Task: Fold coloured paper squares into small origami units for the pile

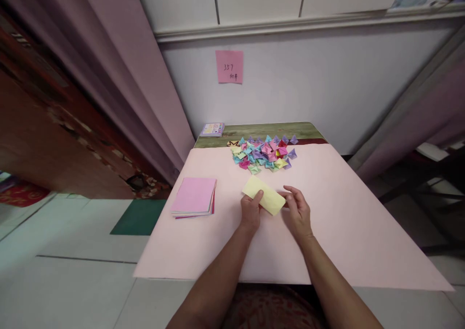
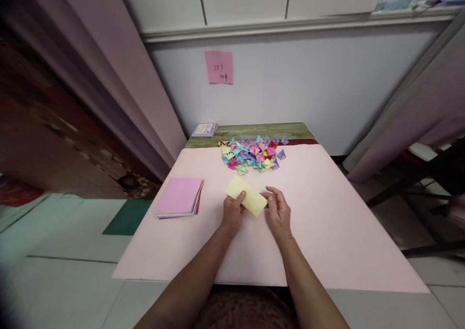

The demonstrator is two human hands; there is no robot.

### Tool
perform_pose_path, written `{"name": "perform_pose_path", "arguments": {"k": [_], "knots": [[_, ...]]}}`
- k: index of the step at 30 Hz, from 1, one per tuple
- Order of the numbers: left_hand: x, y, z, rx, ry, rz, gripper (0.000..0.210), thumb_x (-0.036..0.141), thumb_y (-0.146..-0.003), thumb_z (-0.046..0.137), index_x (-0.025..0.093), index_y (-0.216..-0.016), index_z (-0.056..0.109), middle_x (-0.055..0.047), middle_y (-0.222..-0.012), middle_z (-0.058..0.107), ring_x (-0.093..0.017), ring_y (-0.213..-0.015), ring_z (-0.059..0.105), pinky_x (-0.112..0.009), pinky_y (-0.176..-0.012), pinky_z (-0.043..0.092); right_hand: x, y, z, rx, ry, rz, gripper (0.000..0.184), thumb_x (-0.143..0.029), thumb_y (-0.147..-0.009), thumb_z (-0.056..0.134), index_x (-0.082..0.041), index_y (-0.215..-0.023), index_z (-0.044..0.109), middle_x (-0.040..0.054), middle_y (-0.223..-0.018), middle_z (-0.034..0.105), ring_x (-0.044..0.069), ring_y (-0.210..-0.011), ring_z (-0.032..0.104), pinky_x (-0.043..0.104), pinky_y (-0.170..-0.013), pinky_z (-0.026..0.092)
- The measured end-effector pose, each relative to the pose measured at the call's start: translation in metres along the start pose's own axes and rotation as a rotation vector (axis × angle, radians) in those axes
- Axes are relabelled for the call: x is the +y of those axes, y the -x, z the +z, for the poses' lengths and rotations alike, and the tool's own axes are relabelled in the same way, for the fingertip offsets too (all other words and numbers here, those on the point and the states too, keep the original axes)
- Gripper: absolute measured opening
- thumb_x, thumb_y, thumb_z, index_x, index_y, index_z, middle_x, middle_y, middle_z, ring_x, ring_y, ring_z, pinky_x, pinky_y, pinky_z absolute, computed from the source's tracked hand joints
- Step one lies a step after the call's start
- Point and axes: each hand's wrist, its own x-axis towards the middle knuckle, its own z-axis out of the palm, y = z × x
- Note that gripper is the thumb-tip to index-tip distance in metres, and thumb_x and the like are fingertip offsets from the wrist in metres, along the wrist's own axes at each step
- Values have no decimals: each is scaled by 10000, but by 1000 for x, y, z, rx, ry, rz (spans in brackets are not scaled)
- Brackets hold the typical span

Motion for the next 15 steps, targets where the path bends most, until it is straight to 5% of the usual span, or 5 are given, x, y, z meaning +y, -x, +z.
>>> {"name": "perform_pose_path", "arguments": {"k": [6, 15], "knots": [[11, -8, -15, 1, -76, 69, 386, 387, -665, 820, 127, -924, 700, -72, -884, 752, -192, -729, 694, -315, -693, 547, 9, 0, 0, -124, 33, -67, 273, -331, -894, 561, -235, -1124, 671, 78, -1093, 707, 221, -973, 678, 388, -886, 537], [16, -5, -23, -174, -161, 82, 374, 332, -682, 788, 142, -980, 668, -80, -936, 746, -211, -798, 692, -316, -719, 542, 11, 0, -1, -197, 126, -187, 107, -309, -833, 676, -247, -870, 755, 70, -991, 711, 217, -924, 673, 337, -770, 555]]}}
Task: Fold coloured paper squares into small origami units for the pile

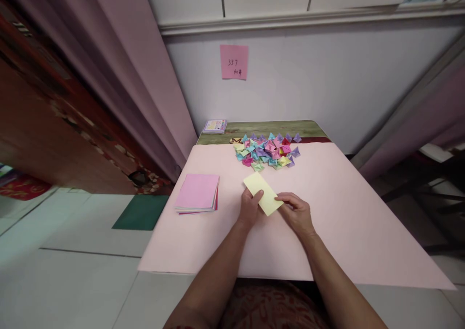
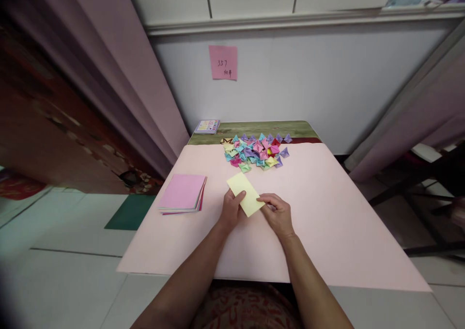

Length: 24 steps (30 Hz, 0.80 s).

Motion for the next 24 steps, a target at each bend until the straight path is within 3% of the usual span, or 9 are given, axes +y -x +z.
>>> {"name": "perform_pose_path", "arguments": {"k": [3, 7, 11, 14, 18, 21, 24], "knots": [[1, 0, -2, -10, 26, 31, 472, 274, -626, 809, 156, -1053, 646, -79, -990, 744, -225, -858, 695, -339, -770, 547, 0, 1, 1, -23, 9, 37, 137, -335, -831, 678, -243, -900, 751, 69, -988, 717, 216, -902, 676, 339, -766, 558], [3, -1, -5, -8, 34, -13, 437, 331, -616, 821, 132, -972, 663, -85, -902, 746, -218, -763, 693, -350, -720, 549, -1, 2, 2, 8, -143, 141, 267, -392, -887, 612, -233, -1084, 697, 74, -987, 728, 208, -858, 690, 370, -785, 571], [7, 0, -8, -154, -21, -75, 530, 346, -641, 819, 144, -1099, 645, -91, -966, 741, -206, -768, 684, -322, -696, 539, -2, -1, -2, 63, -340, 238, 425, -454, -891, 605, -231, -1252, 589, 99, -1058, 710, 209, -854, 692, 371, -736, 582], [11, 4, -8, -309, -128, -109, 578, 305, -650, 818, 164, -1175, 621, -91, -1061, 724, -215, -862, 678, -296, -722, 526, 1, -3, -3, 42, -333, 266, 463, -444, -777, 746, -217, -1163, 630, 87, -1037, 712, 199, -837, 680, 332, -720, 567], [16, 11, -7, -452, -252, -167, 538, 292, -676, 801, 169, -1170, 629, -75, -1036, 717, -197, -834, 664, -268, -702, 499, 7, -3, -1, 61, -298, 315, 328, -417, -726, 797, -191, -935, 682, 2, -746, 682, 135, -625, 605, 243, -570, 495], [17, 11, -8, -464, -223, -203, 616, 277, -649, 827, 176, -1213, 599, -58, -946, 715, -174, -745, 653, -252, -645, 481, 8, -3, -1, 142, -362, 354, 260, -402, -750, 778, -189, -839, 658, -50, -592, 591, 86, -485, 499, 202, -457, 412], [15, 3, -11, -369, -129, -197, 679, 256, -594, 861, 177, -1214, 596, -43, -917, 708, -167, -728, 655, -250, -634, 483, 7, -5, -3, 252, -453, 372, 252, -380, -760, 764, -202, -860, 617, -86, -520, 537, 69, -410, 454, 192, -424, 412]]}}
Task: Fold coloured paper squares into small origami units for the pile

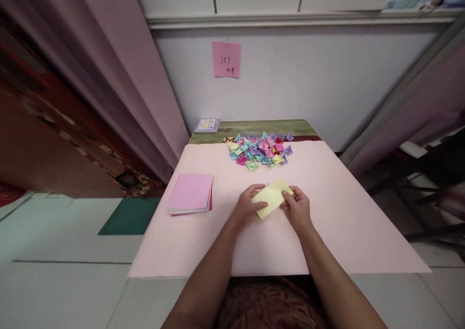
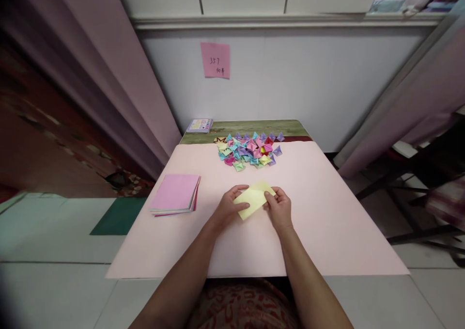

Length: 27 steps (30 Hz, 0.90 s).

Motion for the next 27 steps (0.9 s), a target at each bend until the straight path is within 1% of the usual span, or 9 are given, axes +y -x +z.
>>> {"name": "perform_pose_path", "arguments": {"k": [6, 8, 11, 13, 17, 19, 22, 23, 27], "knots": [[2, -13, -3, 391, 320, 148, 539, 300, -593, 873, 147, -1060, 652, -36, -857, 728, -139, -732, 668, -238, -683, 500, -3, 0, 2, -28, 18, 33, 312, -389, -731, 786, -195, -878, 591, -36, -656, 663, 120, -527, 641, 244, -530, 573], [4, -12, 2, 373, 435, 151, 486, 456, -695, 803, 141, -1040, 671, -77, -959, 739, -180, -860, 689, -271, -749, 529, -4, 1, 4, -34, 28, 48, 337, -399, -715, 803, -194, -870, 585, -34, -665, 668, 129, -545, 664, 249, -539, 591], [3, -9, 14, 219, 532, 103, 643, 678, -764, 640, 119, -1078, 683, -146, -1068, 730, -273, -1032, 672, -377, -846, 555, -4, 1, 6, 10, 27, 35, 362, -413, -709, 810, -199, -885, 578, -39, -674, 669, 129, -558, 676, 250, -554, 606], [0, -7, 22, 191, 489, 94, 618, 607, -723, 730, 111, -1088, 686, -150, -1085, 727, -289, -1021, 679, -418, -871, 560, -5, 1, 6, 19, 22, 20, 371, -418, -717, 806, -204, -912, 576, -39, -698, 674, 126, -566, 677, 253, -565, 611], [-8, -7, 32, 313, 317, 57, 461, 321, -621, 864, 72, -975, 707, -137, -992, 739, -234, -800, 709, -398, -788, 592, -8, 5, 7, -105, 77, 3, 405, -428, -756, 776, -212, -1030, 572, -2, -800, 703, 152, -591, 684, 299, -579, 618], [-9, -8, 31, 383, 304, 57, 420, 302, -601, 859, 72, -917, 705, -124, -932, 739, -212, -727, 697, -361, -687, 598, -10, 9, 9, -183, 120, -52, 569, -416, -766, 771, -237, -1242, 514, 38, -930, 718, 185, -702, 712, 329, -644, 625], [-9, -10, 21, 490, 273, 109, 366, 314, -594, 839, 95, -844, 687, -73, -799, 724, -145, -572, 635, -269, -511, 532, -9, 14, 12, -277, 205, -171, 1006, -346, -743, 800, -307, -1530, 175, 94, -1206, 655, 237, -972, 706, 370, -789, 615], [-8, -10, 16, 519, 240, 128, 341, 327, -603, 829, 102, -809, 677, -50, -722, 706, -120, -506, 592, -243, -462, 489, -8, 15, 12, -309, 263, -211, 1051, -321, -743, 798, -314, -1550, 123, 104, -1269, 622, 245, -1028, 690, 372, -815, 608], [-7, -10, 1, 504, 106, 158, 307, 385, -653, 790, 121, -702, 640, 6, -494, 591, -77, -379, 462, -208, -388, 352, 2, 14, 8, -370, 581, -373, 627, -261, -828, 682, -293, -1422, 483, 82, -1284, 629, 234, -1057, 666, 334, -829, 588]]}}
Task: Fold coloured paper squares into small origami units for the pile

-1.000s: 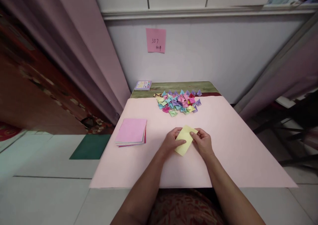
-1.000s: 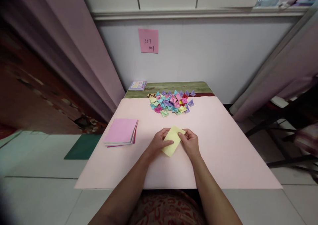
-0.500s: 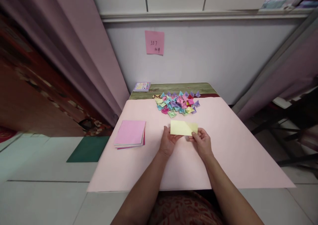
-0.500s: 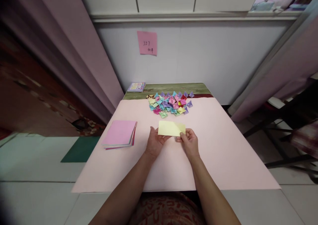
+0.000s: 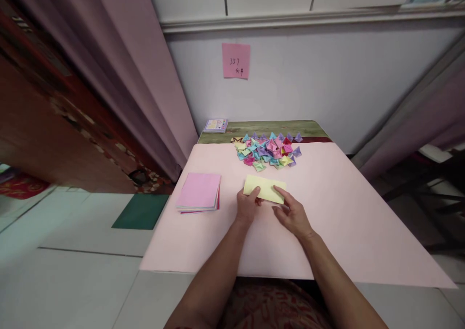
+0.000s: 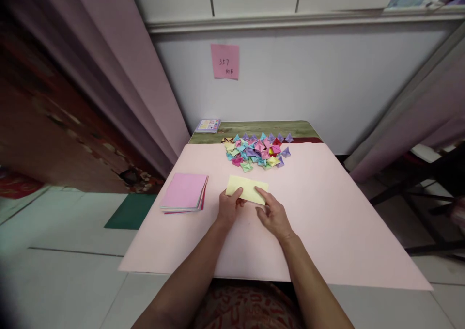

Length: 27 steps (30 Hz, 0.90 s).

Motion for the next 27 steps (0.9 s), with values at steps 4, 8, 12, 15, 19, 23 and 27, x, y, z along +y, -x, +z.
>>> {"name": "perform_pose_path", "arguments": {"k": [4, 8, 12, 15, 19, 23, 27], "knots": [[1, 1, -2, -62, -63, -4, 355, 441, -686, 770, 123, -629, 624, 2, -444, 553, -73, -369, 437, -211, -388, 321, 9, 1, -4, 122, 70, -73, 321, -246, -870, 631, -282, -1182, 693, 50, -1136, 714, 208, -987, 688, 311, -830, 569], [3, 7, 4, -161, -70, -8, 353, 445, -674, 783, 111, -706, 674, -29, -556, 627, -108, -436, 527, -248, -456, 443, 5, 2, -6, 157, 113, -142, 264, -229, -864, 650, -296, -1104, 737, 36, -1031, 737, 191, -911, 701, 289, -779, 564], [6, 10, 6, -205, -80, 36, 321, 344, -635, 818, 138, -846, 692, -23, -689, 677, -114, -473, 552, -258, -470, 472, -1, 3, -3, 163, 153, -116, 307, -205, -850, 626, -312, -1115, 738, 21, -1015, 737, 181, -854, 695, 279, -734, 569], [5, 8, 3, -196, -59, 9, 263, 339, -663, 792, 142, -797, 680, -5, -634, 642, -92, -428, 488, -239, -412, 394, 1, 4, -1, 182, 69, -2, 336, -233, -823, 650, -278, -1149, 719, 8, -877, 734, 157, -689, 663, 269, -631, 560], [4, 5, -2, -258, -86, -68, 268, 362, -685, 771, 136, -630, 639, 11, -485, 557, -82, -383, 421, -235, -395, 319, 4, 3, -2, 125, -48, 37, 250, -270, -801, 689, -258, -1042, 751, 21, -890, 738, 158, -666, 658, 270, -595, 550], [4, 7, -2, -285, -114, -86, 296, 396, -682, 781, 120, -651, 678, -22, -526, 619, -120, -423, 509, -252, -426, 388, 2, 1, -4, 103, -24, -41, 121, -257, -808, 695, -270, -897, 776, 47, -943, 729, 197, -812, 687, 287, -645, 556], [5, 7, 1, -273, -19, -82, 370, 385, -649, 825, 101, -867, 735, -93, -820, 745, -211, -695, 680, -320, -628, 543, 5, 0, -5, 166, 19, -78, 127, -223, -808, 684, -275, -882, 774, 40, -942, 725, 198, -831, 689, 304, -687, 560]]}}
